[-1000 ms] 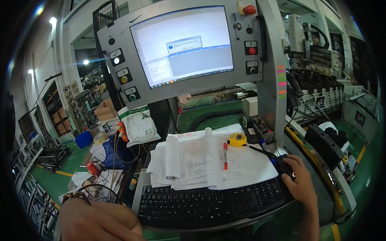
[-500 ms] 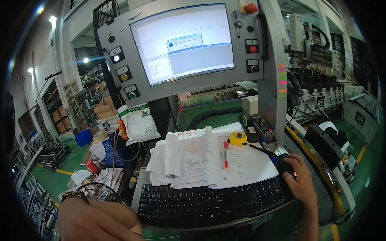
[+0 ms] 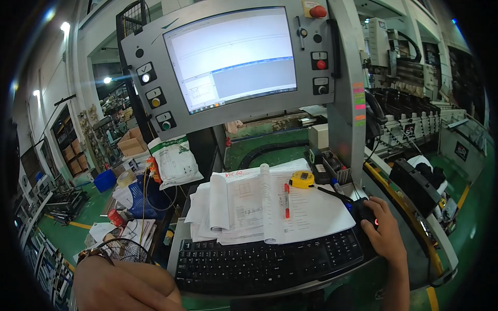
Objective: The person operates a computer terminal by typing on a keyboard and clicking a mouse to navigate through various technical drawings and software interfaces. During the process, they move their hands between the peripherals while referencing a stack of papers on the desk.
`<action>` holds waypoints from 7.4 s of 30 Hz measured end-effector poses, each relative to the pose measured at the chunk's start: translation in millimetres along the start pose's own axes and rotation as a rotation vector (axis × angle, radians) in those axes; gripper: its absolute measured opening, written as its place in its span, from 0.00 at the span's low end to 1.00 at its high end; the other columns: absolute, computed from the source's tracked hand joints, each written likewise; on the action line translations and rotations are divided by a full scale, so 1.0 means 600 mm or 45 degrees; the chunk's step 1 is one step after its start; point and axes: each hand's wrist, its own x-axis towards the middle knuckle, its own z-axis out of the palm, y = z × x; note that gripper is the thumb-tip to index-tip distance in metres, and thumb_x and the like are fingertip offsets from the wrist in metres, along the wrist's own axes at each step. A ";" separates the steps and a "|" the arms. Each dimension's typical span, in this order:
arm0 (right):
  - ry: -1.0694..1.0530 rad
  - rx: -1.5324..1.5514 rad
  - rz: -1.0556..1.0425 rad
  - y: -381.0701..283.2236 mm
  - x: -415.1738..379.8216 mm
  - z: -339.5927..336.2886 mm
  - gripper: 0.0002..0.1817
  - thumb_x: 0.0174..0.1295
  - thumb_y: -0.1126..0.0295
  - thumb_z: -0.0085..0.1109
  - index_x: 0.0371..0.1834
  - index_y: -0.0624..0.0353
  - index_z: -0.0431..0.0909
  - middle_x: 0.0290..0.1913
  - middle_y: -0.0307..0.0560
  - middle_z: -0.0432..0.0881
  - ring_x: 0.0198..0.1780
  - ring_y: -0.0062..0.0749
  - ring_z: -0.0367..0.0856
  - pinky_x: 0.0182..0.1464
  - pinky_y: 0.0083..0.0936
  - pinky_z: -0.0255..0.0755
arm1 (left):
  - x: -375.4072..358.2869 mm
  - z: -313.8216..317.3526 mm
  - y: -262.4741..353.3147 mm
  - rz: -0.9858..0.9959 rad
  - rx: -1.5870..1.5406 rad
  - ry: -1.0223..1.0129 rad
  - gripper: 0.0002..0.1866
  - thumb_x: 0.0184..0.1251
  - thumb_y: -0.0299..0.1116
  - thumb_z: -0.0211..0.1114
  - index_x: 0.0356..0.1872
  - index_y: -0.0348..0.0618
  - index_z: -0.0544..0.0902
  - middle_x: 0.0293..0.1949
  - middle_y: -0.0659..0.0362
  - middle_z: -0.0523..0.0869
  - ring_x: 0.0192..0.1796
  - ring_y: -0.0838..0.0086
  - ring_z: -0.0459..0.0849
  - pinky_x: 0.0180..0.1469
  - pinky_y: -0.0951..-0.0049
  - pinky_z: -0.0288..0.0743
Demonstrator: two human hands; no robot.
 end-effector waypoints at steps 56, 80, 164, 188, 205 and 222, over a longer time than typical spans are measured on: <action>0.029 -0.049 0.062 0.006 0.001 0.000 0.28 0.80 0.61 0.66 0.78 0.60 0.79 0.82 0.59 0.77 0.80 0.62 0.80 0.81 0.48 0.75 | 0.008 -0.003 -0.005 -0.057 0.108 -0.082 0.15 0.80 0.37 0.73 0.40 0.33 0.96 0.46 0.39 0.98 0.48 0.51 1.01 0.57 0.52 0.95; 0.002 0.010 0.008 -0.003 -0.001 -0.005 0.30 0.67 0.65 0.71 0.73 0.62 0.84 0.81 0.58 0.80 0.77 0.62 0.84 0.78 0.46 0.78 | 0.004 -0.002 -0.005 -0.029 0.087 -0.045 0.13 0.77 0.34 0.74 0.37 0.33 0.96 0.43 0.40 0.98 0.45 0.52 1.00 0.54 0.53 0.95; 0.049 0.035 -0.025 -0.006 -0.001 -0.002 0.28 0.64 0.70 0.70 0.69 0.63 0.86 0.75 0.60 0.84 0.70 0.64 0.89 0.73 0.45 0.81 | -0.006 -0.013 -0.019 -0.028 0.105 -0.016 0.20 0.80 0.48 0.79 0.46 0.36 0.97 0.48 0.43 0.99 0.46 0.56 1.00 0.53 0.57 0.95; 0.067 0.029 -0.069 -0.001 -0.003 0.003 0.30 0.63 0.71 0.73 0.71 0.62 0.83 0.77 0.59 0.83 0.74 0.61 0.86 0.77 0.45 0.77 | 0.068 0.104 -0.101 0.426 -0.549 0.816 0.18 0.89 0.36 0.70 0.53 0.24 0.96 0.46 0.33 0.97 0.41 0.51 1.01 0.43 0.61 0.98; 0.017 0.019 -0.047 0.005 0.001 0.005 0.31 0.65 0.70 0.73 0.74 0.64 0.82 0.79 0.61 0.81 0.81 0.60 0.80 0.84 0.47 0.70 | 0.020 0.062 -0.129 0.263 -0.240 -0.107 0.50 0.71 0.69 0.78 0.71 0.25 0.84 0.49 0.44 0.95 0.52 0.51 0.96 0.54 0.58 0.91; -0.040 0.022 -0.061 0.028 0.004 0.012 0.34 0.71 0.71 0.72 0.81 0.66 0.77 0.81 0.61 0.78 0.84 0.57 0.75 0.88 0.46 0.63 | 0.007 0.002 -0.078 0.093 -0.179 -0.261 0.31 0.60 0.54 0.83 0.49 0.34 0.87 0.41 0.51 0.94 0.46 0.55 0.95 0.47 0.59 0.89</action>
